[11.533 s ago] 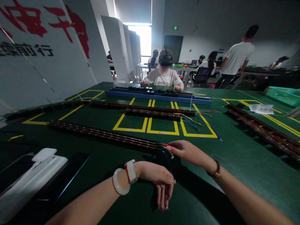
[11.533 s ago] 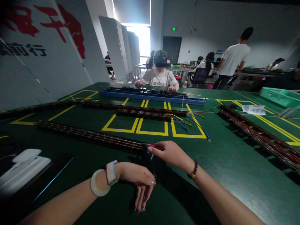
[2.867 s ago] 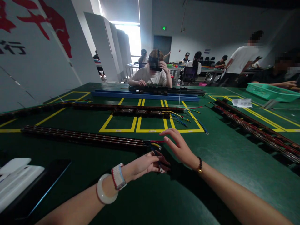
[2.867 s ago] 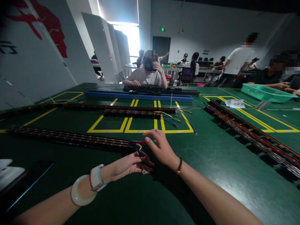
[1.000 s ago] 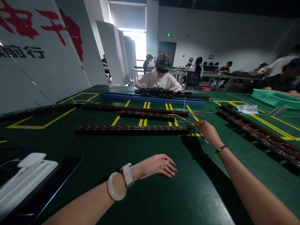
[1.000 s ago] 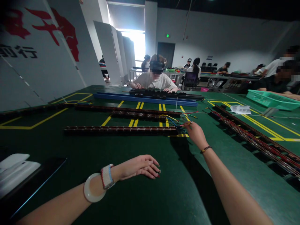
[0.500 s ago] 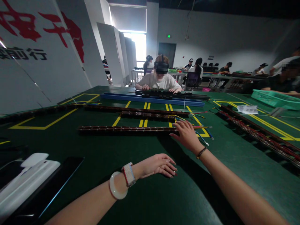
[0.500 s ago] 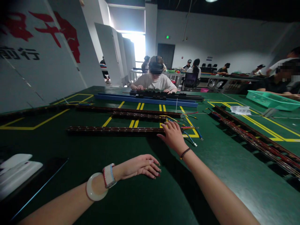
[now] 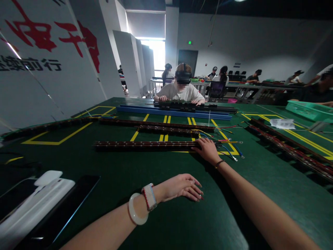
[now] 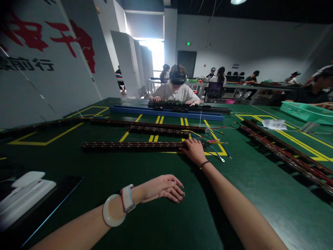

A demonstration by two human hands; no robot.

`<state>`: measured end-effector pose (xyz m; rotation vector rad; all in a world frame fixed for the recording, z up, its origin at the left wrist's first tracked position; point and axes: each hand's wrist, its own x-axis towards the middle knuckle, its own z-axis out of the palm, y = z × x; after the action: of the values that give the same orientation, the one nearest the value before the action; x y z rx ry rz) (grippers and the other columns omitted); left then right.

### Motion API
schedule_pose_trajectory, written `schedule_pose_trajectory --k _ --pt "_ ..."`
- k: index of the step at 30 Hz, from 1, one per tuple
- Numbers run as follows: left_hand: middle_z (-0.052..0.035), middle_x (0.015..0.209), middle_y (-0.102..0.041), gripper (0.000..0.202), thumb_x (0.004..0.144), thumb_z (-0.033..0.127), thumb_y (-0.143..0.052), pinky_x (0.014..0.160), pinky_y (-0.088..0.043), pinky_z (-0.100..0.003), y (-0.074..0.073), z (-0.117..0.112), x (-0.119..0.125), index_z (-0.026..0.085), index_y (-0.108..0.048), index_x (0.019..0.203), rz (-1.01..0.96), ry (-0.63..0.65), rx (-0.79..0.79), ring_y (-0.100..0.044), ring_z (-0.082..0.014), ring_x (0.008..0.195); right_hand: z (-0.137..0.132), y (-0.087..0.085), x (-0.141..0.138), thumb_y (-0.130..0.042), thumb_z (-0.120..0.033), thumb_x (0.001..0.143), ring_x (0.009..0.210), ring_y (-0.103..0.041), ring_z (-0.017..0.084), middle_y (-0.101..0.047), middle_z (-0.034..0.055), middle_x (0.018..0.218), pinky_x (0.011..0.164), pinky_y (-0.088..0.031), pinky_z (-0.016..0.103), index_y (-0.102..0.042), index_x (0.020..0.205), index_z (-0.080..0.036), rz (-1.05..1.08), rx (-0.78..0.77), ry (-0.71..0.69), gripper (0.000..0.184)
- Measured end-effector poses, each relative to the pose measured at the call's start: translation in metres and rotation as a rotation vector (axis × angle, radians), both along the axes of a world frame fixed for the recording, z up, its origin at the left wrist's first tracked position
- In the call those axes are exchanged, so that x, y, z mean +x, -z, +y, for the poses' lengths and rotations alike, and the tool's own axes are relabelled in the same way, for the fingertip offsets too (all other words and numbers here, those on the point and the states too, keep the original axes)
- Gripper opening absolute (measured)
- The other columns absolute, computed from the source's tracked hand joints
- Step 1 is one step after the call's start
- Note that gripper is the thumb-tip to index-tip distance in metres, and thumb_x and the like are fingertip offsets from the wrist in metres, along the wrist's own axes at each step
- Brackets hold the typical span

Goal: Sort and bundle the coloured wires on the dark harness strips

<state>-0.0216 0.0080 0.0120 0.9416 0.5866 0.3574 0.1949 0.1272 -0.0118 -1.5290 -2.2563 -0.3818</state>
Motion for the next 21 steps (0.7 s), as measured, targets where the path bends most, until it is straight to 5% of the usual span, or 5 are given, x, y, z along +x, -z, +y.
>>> schedule_pose_trajectory --k 21 --pt "-0.0150 0.099 -0.065 0.027 0.086 0.031 -0.054 0.092 -0.044 -0.044 -0.004 0.001 -0.001 0.009 -0.055 0.101 0.036 0.001 -0.009 -0.065 -0.0209 0.090 0.044 0.026 0.058 -0.048 -0.045 0.086 0.110 -0.043 0.032 -0.061 0.0131 0.114 0.092 -0.028 0.047 -0.057 0.116 -0.019 0.157 0.175 0.303 0.041"
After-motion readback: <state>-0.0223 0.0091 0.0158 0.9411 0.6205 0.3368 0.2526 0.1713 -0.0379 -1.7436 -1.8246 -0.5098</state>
